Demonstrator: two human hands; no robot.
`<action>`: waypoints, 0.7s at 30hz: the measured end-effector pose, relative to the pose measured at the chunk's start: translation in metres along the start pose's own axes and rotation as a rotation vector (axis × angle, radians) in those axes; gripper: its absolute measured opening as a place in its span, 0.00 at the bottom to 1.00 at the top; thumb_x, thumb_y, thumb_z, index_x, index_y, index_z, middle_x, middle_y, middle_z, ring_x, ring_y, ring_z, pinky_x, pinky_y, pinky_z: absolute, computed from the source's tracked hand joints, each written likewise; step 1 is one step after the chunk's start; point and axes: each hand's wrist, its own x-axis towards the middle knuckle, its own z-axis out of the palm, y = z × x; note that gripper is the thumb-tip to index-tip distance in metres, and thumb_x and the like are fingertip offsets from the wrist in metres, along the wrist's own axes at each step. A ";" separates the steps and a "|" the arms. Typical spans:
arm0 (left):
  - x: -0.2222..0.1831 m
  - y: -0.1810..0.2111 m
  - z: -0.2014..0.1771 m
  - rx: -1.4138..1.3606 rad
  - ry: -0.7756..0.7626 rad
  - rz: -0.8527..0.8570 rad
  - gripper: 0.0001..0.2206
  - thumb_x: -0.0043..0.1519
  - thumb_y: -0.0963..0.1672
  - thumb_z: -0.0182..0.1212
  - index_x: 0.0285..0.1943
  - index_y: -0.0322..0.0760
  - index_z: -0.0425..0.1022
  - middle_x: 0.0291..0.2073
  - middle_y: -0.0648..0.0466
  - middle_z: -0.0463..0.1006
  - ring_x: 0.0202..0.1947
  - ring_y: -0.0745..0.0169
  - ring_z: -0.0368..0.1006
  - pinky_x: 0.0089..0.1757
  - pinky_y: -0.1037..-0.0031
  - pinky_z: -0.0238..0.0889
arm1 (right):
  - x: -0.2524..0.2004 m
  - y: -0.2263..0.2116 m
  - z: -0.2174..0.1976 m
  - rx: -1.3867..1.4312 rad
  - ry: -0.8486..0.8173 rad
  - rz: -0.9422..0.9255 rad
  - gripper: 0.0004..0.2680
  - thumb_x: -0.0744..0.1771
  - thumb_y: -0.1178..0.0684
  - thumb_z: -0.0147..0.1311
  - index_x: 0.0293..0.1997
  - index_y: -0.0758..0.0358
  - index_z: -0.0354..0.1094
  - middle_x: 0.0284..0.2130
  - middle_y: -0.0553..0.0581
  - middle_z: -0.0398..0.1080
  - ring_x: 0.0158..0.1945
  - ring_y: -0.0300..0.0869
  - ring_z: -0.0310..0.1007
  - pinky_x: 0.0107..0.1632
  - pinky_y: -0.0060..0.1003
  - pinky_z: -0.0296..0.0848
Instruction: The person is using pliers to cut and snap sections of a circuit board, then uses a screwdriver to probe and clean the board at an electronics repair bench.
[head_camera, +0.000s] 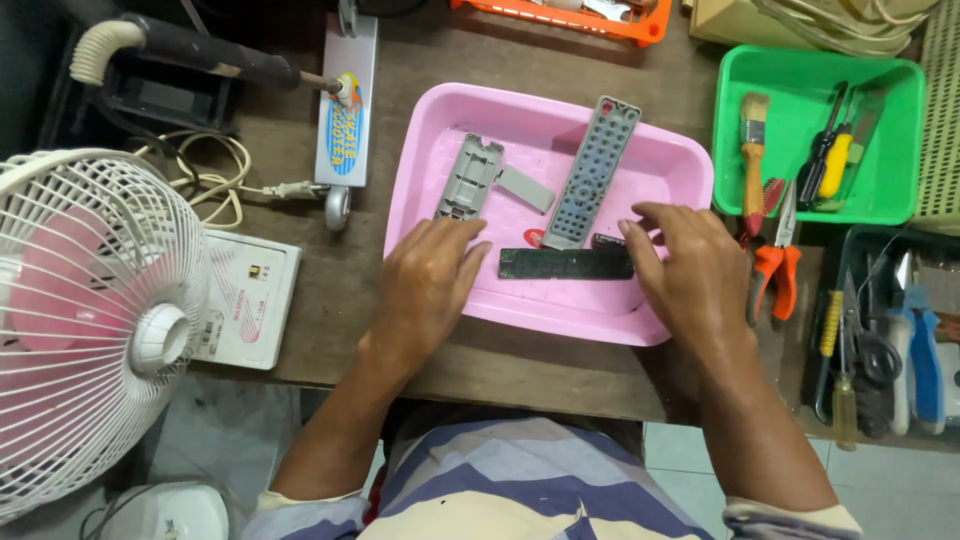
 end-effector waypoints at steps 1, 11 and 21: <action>0.000 -0.001 -0.004 -0.003 0.001 0.003 0.07 0.64 0.42 0.66 0.50 0.36 0.81 0.34 0.49 0.80 0.37 0.50 0.78 0.39 0.65 0.71 | 0.009 -0.004 0.000 -0.004 0.001 0.001 0.06 0.70 0.54 0.63 0.49 0.63 0.78 0.33 0.58 0.78 0.36 0.48 0.76 0.41 0.43 0.76; -0.013 -0.007 -0.012 -0.040 0.020 -0.022 0.07 0.65 0.41 0.66 0.50 0.36 0.81 0.35 0.50 0.80 0.38 0.53 0.78 0.40 0.68 0.71 | 0.061 -0.028 0.025 -0.010 -0.350 0.257 0.10 0.69 0.47 0.58 0.54 0.55 0.68 0.36 0.54 0.79 0.43 0.51 0.79 0.46 0.54 0.75; -0.008 0.002 0.006 -0.026 -0.040 0.021 0.09 0.63 0.42 0.67 0.52 0.39 0.80 0.36 0.51 0.80 0.40 0.53 0.78 0.42 0.67 0.71 | 0.076 -0.024 0.046 -0.021 -0.235 0.015 0.06 0.68 0.52 0.59 0.47 0.56 0.71 0.33 0.56 0.77 0.44 0.54 0.78 0.43 0.54 0.77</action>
